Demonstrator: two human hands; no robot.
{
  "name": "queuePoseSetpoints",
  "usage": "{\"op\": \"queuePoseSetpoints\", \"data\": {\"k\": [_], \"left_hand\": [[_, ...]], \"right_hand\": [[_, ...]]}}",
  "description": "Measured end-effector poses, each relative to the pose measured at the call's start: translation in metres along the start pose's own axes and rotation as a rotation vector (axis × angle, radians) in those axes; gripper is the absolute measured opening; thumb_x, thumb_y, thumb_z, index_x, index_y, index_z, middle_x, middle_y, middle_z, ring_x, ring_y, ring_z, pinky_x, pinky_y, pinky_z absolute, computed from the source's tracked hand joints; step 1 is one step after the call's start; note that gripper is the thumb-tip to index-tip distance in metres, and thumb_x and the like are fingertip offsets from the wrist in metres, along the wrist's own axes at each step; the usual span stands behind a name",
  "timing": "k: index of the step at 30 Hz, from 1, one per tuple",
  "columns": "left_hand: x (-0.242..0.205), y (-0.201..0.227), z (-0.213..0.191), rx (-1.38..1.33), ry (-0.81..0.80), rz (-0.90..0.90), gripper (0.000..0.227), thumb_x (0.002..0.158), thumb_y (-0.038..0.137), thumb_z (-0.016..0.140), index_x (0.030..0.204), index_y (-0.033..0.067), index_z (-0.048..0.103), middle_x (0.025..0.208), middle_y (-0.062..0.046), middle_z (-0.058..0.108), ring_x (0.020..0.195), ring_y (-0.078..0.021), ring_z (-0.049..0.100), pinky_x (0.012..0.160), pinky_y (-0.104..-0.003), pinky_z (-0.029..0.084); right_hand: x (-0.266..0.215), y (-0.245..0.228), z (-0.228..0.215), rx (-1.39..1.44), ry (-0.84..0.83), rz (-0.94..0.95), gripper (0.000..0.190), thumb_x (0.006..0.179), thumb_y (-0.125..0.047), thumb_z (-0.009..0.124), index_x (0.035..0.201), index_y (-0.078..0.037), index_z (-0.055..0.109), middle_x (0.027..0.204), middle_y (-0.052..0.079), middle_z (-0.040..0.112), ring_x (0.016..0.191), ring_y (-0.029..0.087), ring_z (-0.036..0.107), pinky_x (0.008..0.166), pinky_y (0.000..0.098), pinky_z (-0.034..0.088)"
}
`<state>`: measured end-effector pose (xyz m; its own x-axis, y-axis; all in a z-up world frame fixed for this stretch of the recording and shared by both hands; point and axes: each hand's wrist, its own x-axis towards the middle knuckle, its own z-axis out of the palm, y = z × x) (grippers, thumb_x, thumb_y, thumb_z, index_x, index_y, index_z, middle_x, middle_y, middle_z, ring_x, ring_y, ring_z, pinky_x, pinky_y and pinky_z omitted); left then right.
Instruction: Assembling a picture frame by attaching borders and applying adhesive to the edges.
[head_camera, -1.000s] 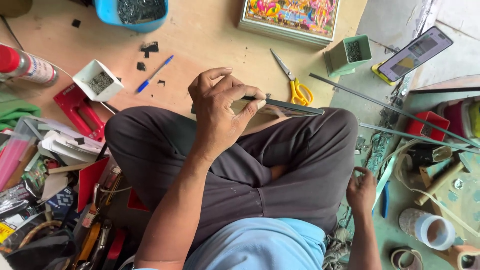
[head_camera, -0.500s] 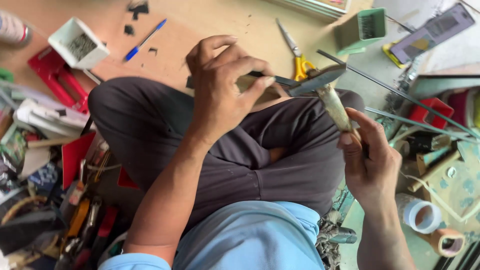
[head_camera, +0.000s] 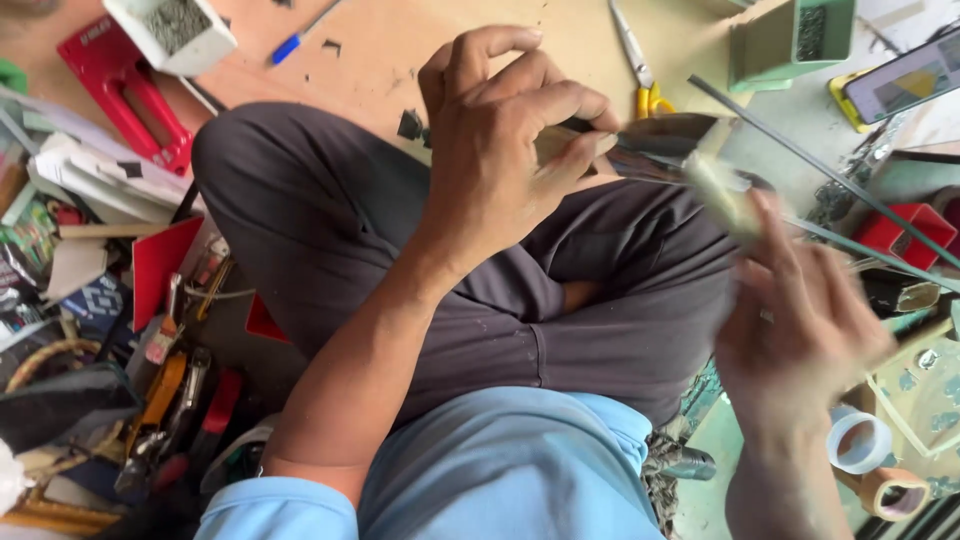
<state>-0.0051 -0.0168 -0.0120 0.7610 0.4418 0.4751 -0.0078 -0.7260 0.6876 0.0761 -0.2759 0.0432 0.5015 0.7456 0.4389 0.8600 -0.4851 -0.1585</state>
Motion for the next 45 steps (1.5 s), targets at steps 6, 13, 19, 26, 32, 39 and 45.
{"op": "queuePoseSetpoints", "data": {"k": [6,13,19,26,32,39,45], "left_hand": [[0.000,0.002,-0.002,-0.002,-0.021,-0.022,0.013,0.090,0.030,0.087,0.098,0.0264,0.077,0.097,0.008,0.068,0.128,-0.0203,0.048,0.111,-0.044,0.027],[0.006,0.001,-0.009,0.042,-0.024,-0.049,0.012,0.091,0.026,0.086,0.098,0.0233,0.076,0.099,0.007,0.071,0.128,-0.0215,0.048,0.110,-0.045,0.027],[0.003,-0.004,-0.006,0.083,-0.111,0.059,0.014,0.097,0.022,0.079,0.112,0.0204,0.079,0.104,0.006,0.071,0.129,-0.0234,0.048,0.108,-0.044,0.028],[0.003,-0.002,-0.008,0.100,-0.090,0.057,0.015,0.095,0.023,0.082,0.110,0.0201,0.079,0.103,0.007,0.070,0.124,-0.0218,0.052,0.105,-0.042,0.030],[-0.002,-0.005,-0.006,0.107,-0.094,0.031,0.013,0.096,0.024,0.081,0.107,0.0187,0.079,0.102,0.007,0.072,0.122,-0.0215,0.052,0.105,-0.042,0.030],[0.000,-0.003,-0.007,0.083,-0.084,0.064,0.014,0.097,0.025,0.080,0.109,0.0175,0.078,0.105,0.004,0.071,0.124,-0.0240,0.051,0.106,-0.043,0.029],[0.007,0.000,-0.010,0.091,-0.138,0.050,0.012,0.096,0.020,0.078,0.108,0.0205,0.078,0.104,0.006,0.071,0.123,-0.0222,0.052,0.107,-0.044,0.030]], "right_hand": [[-0.009,-0.004,0.007,0.218,0.212,0.230,0.035,0.113,-0.005,0.061,0.147,0.004,0.065,0.100,0.013,0.070,0.083,0.020,0.068,0.076,0.0294,0.054],[0.004,-0.012,0.015,0.080,-0.031,0.155,0.022,0.109,0.001,0.069,0.130,0.006,0.073,0.093,0.015,0.069,0.077,0.018,0.067,0.069,0.0288,0.051],[-0.005,0.002,0.014,0.123,0.026,0.033,0.011,0.109,0.000,0.066,0.112,-0.010,0.070,0.105,0.015,0.075,0.088,0.021,0.073,0.076,0.0294,0.056],[0.025,-0.027,-0.001,-0.067,-0.159,0.175,0.031,0.096,-0.005,0.075,0.126,-0.003,0.076,0.079,0.014,0.068,0.061,0.022,0.060,0.059,0.0354,0.049],[0.008,-0.009,-0.003,0.013,-0.009,0.055,0.031,0.107,0.005,0.067,0.135,-0.004,0.072,0.111,0.010,0.075,0.089,0.019,0.071,0.081,0.0285,0.057],[0.005,-0.006,-0.013,0.062,0.033,0.061,0.037,0.107,0.006,0.059,0.142,-0.003,0.063,0.128,0.012,0.076,0.095,0.020,0.070,0.086,0.0276,0.057],[0.008,0.018,-0.006,0.196,0.048,0.153,0.019,0.107,0.000,0.065,0.126,0.003,0.066,0.101,0.018,0.070,0.086,0.022,0.069,0.075,0.0330,0.056]]}}
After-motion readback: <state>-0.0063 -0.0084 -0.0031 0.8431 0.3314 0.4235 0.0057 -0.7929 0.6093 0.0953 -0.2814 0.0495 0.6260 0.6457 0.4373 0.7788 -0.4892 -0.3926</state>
